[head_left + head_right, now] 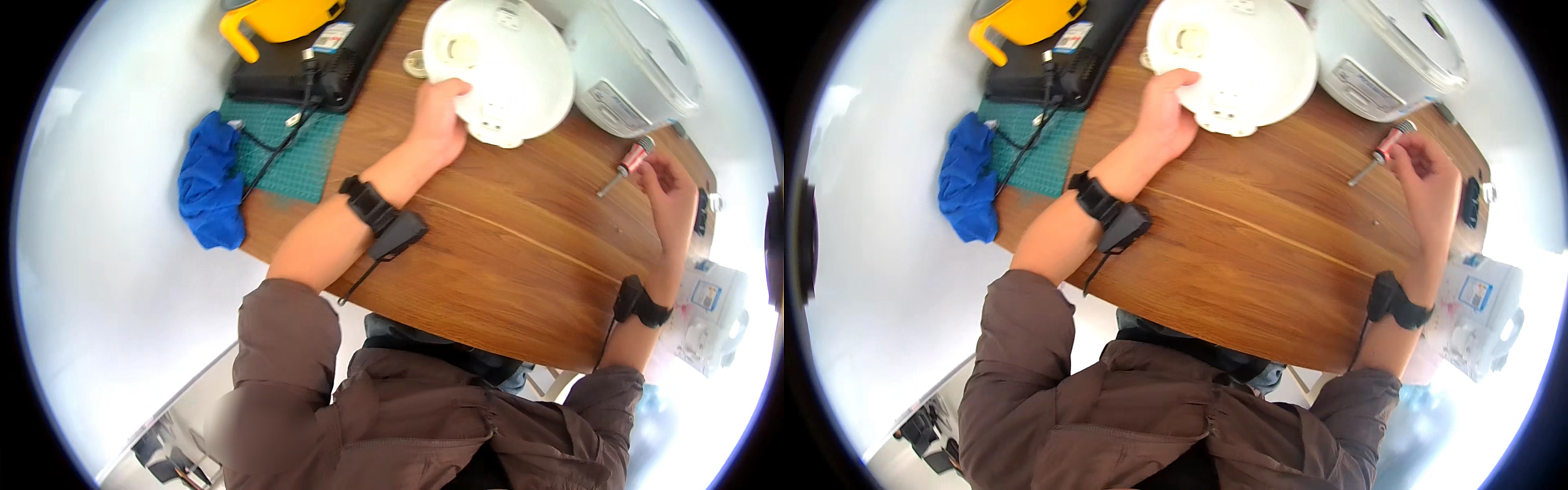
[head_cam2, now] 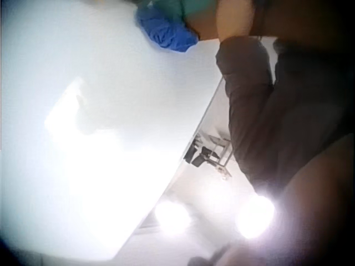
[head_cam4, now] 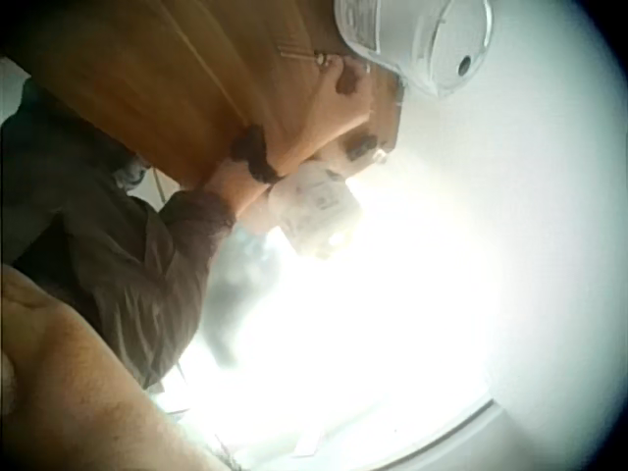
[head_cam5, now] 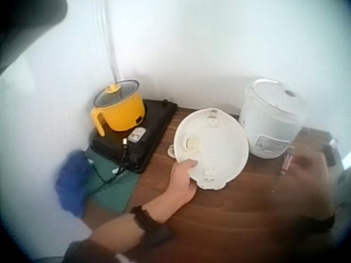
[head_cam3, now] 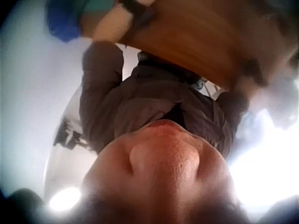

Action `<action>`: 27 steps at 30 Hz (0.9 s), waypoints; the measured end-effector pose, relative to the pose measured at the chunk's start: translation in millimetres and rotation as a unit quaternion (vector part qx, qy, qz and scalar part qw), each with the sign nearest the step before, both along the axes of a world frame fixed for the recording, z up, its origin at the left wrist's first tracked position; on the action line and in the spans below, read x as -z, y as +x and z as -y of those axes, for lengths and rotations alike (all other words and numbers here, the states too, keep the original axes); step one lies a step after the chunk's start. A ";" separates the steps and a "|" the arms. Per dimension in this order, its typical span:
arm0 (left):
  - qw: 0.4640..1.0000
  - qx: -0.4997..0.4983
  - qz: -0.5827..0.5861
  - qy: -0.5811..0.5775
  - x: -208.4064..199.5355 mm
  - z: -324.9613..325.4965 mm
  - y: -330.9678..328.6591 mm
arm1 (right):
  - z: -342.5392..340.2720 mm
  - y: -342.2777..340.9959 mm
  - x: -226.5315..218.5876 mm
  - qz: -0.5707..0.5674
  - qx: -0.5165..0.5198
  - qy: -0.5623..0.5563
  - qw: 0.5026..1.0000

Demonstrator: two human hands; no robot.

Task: The person assembles a white plastic lid onto a rice cooker base. They align the lid, press it into place, then use a screwdriver to tighten screws on the underside of the lid. The person rotates the lid and cooker to access different screw locations.

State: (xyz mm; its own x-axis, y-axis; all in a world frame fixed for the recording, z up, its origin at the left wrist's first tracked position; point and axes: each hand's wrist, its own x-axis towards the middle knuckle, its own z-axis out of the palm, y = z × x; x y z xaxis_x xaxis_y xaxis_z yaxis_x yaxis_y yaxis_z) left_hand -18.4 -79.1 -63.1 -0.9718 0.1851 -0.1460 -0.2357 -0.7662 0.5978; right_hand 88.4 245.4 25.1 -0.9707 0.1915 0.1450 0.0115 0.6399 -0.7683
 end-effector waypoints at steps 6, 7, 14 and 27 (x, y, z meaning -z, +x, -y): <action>1.000 0.010 -0.015 0.003 -2.2 2.1 0.2 | -8.2 0.6 7.4 0.005 -0.013 -0.010 1.000; 1.000 0.009 -0.009 0.006 -2.5 3.7 0.0 | -7.8 0.2 8.3 0.005 -0.014 -0.019 1.000; 0.998 -0.024 0.005 0.051 -22.4 13.5 -10.9 | -11.0 -0.4 6.4 -0.018 0.001 -0.029 0.999; 0.983 -0.093 -0.157 -0.011 -144.8 110.8 -25.9 | 11.1 5.0 2.4 -0.005 -0.100 -0.006 0.995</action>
